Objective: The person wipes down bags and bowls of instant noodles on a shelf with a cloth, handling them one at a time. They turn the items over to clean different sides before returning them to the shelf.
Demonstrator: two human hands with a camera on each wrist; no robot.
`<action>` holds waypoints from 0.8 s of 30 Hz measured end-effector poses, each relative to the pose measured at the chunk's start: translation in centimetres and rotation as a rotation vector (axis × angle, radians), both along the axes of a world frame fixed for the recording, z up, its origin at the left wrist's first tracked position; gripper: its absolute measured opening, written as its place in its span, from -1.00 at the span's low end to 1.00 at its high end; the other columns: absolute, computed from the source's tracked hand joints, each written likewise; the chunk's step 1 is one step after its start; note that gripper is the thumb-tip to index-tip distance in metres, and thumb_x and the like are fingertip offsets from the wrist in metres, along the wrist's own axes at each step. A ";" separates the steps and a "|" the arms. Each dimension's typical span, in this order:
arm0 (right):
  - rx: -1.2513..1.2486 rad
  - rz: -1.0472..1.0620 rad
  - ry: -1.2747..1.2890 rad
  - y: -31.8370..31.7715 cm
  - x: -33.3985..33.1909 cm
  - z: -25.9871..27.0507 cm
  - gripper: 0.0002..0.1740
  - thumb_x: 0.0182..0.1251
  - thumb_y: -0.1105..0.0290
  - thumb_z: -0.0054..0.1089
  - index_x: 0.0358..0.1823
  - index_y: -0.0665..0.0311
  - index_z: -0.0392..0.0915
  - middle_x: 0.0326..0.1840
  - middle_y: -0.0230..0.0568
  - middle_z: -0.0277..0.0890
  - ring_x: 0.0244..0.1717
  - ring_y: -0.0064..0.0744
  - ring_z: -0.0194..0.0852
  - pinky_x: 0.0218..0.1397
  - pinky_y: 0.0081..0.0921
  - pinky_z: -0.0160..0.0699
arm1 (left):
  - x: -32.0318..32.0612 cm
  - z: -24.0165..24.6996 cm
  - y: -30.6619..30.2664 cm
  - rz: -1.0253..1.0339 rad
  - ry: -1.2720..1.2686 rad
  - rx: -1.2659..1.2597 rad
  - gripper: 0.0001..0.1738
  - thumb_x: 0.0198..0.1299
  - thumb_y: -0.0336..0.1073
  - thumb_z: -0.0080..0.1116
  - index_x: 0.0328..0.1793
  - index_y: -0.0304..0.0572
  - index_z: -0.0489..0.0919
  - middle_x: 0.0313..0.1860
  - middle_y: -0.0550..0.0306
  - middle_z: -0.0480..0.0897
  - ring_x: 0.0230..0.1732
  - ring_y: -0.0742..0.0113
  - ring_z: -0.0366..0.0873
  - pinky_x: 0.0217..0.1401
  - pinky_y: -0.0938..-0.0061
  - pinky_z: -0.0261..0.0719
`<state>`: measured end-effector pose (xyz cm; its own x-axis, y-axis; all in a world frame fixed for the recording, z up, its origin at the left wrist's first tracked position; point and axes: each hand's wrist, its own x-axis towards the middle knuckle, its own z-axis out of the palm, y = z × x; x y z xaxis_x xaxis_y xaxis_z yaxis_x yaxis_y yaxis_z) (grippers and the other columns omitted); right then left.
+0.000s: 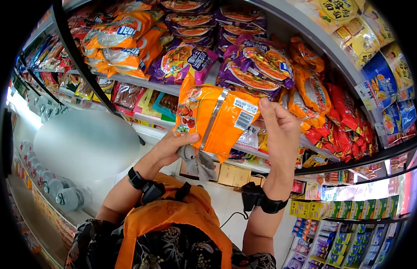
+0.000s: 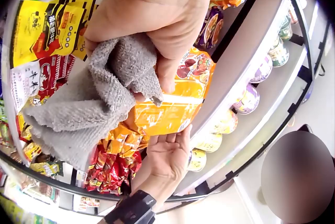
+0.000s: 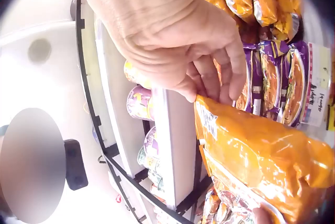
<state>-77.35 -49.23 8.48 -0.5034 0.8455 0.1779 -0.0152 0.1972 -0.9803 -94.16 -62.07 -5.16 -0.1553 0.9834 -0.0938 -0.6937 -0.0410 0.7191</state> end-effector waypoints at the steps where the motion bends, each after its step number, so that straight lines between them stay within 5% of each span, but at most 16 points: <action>1: -0.001 -0.014 0.016 -0.1 -0.1 -0.1 -0.69 0.43 0.23 0.13 -0.24 0.37 0.64 -0.36 -0.37 0.60 -0.36 -0.71 0.48 -0.24 -0.67 0.54 | 0.1 0.1 -0.4 0.021 -0.012 0.000 -0.46 0.12 -0.31 0.35 0.21 -0.18 0.41 -0.11 0.13 0.63 -0.25 0.39 0.63 -0.28 0.49 0.65; 5: -0.007 -0.054 0.019 0.3 0.4 -0.9 -0.63 0.46 0.15 0.07 -0.29 0.34 0.61 -0.41 -0.49 0.50 -0.40 -0.77 0.37 -0.30 -0.71 0.39 | 0.1 1.9 -0.9 0.062 0.013 -0.061 -0.35 0.07 -0.42 0.36 0.30 -0.19 0.34 0.00 0.11 0.59 -0.15 0.35 0.61 -0.19 0.45 0.65; 9: -0.044 0.050 -0.122 -0.6 1.8 -0.1 -0.31 0.53 -0.14 -0.41 -0.03 0.36 0.52 -0.10 -0.13 0.61 -0.22 -0.41 0.64 -0.12 -0.54 0.62 | -0.6 1.8 -1.0 0.089 0.200 0.040 -0.38 0.06 -0.46 0.36 0.27 -0.22 0.37 0.04 0.11 0.57 -0.09 0.33 0.60 -0.12 0.47 0.64; 11: -0.249 0.188 -0.160 -1.4 2.7 0.1 -0.20 0.49 -0.24 -0.52 0.11 0.38 0.45 0.03 -0.03 0.55 -0.07 -0.32 0.61 0.01 -0.46 0.59 | -0.5 3.3 -1.5 0.111 0.287 0.079 -0.41 0.07 -0.47 0.35 0.25 -0.24 0.39 0.06 0.11 0.57 -0.04 0.33 0.59 -0.06 0.50 0.62; 12: -0.354 0.260 -0.179 -1.8 3.2 0.1 -0.14 0.47 -0.29 -0.57 0.17 0.39 0.41 0.10 0.01 0.52 0.00 -0.27 0.60 0.07 -0.43 0.57 | -0.2 4.0 -1.6 0.203 0.463 0.107 -0.48 0.09 -0.48 0.32 0.20 -0.24 0.45 0.09 0.07 0.58 0.07 0.26 0.55 0.08 0.44 0.56; 15: -0.507 0.480 0.115 -2.7 4.4 -0.3 -0.12 0.44 -0.33 -0.51 0.35 0.34 0.24 0.30 0.09 0.33 0.19 -0.18 0.46 0.09 -0.41 0.57 | -0.4 5.9 -1.0 0.332 0.879 0.512 -0.48 -0.02 -0.46 0.37 0.12 -0.25 0.47 -0.02 -0.04 0.59 0.04 0.13 0.54 0.08 0.30 0.53; 16: -0.546 0.504 0.204 -3.2 4.8 0.1 -0.20 0.46 -0.22 -0.34 0.43 0.32 0.11 0.36 0.11 0.24 0.29 -0.15 0.35 0.28 -0.30 0.41 | -0.6 6.3 -1.1 0.267 0.930 0.542 -0.49 -0.02 -0.45 0.37 0.12 -0.24 0.49 0.10 -0.12 0.53 0.14 0.08 0.49 0.17 0.26 0.48; 19: -0.500 0.581 0.255 -3.0 6.1 0.1 -0.31 0.41 0.08 -0.03 0.44 0.32 0.11 0.39 0.10 0.21 0.39 -0.16 0.23 0.42 -0.29 0.20 | 0.4 8.3 -1.3 0.270 1.108 0.608 -0.48 -0.04 -0.49 0.35 0.14 -0.20 0.53 0.13 -0.03 0.56 0.18 0.12 0.49 0.18 0.33 0.45; 20: -0.487 0.481 0.237 -4.2 6.1 1.6 -0.27 0.19 0.44 0.15 0.42 0.35 0.16 0.43 0.02 0.18 0.45 -0.18 0.14 0.46 -0.32 0.10 | 0.8 8.5 -1.3 0.261 1.079 0.603 -0.37 -0.02 -0.50 0.34 0.26 -0.19 0.45 0.17 -0.03 0.54 0.23 0.14 0.46 0.23 0.35 0.41; 23: -0.306 0.351 0.179 -4.1 7.4 2.5 -0.24 0.08 0.58 0.23 0.38 0.40 0.21 0.43 -0.07 0.20 0.49 -0.24 0.06 0.50 -0.37 -0.01 | 2.7 9.1 -0.1 0.495 0.835 0.369 -0.26 0.04 -0.49 0.32 0.40 -0.19 0.30 0.25 -0.05 0.49 0.29 0.21 0.41 0.30 0.38 0.35; 24: -0.138 0.289 0.174 -3.6 7.8 3.0 -0.24 0.04 0.60 0.25 0.35 0.44 0.24 0.42 -0.12 0.24 0.48 -0.30 0.08 0.50 -0.41 -0.04 | 2.8 9.5 0.3 0.426 0.629 0.342 -0.24 0.19 -0.43 0.23 0.48 -0.21 0.15 0.23 -0.07 0.52 0.27 0.28 0.42 0.35 0.41 0.30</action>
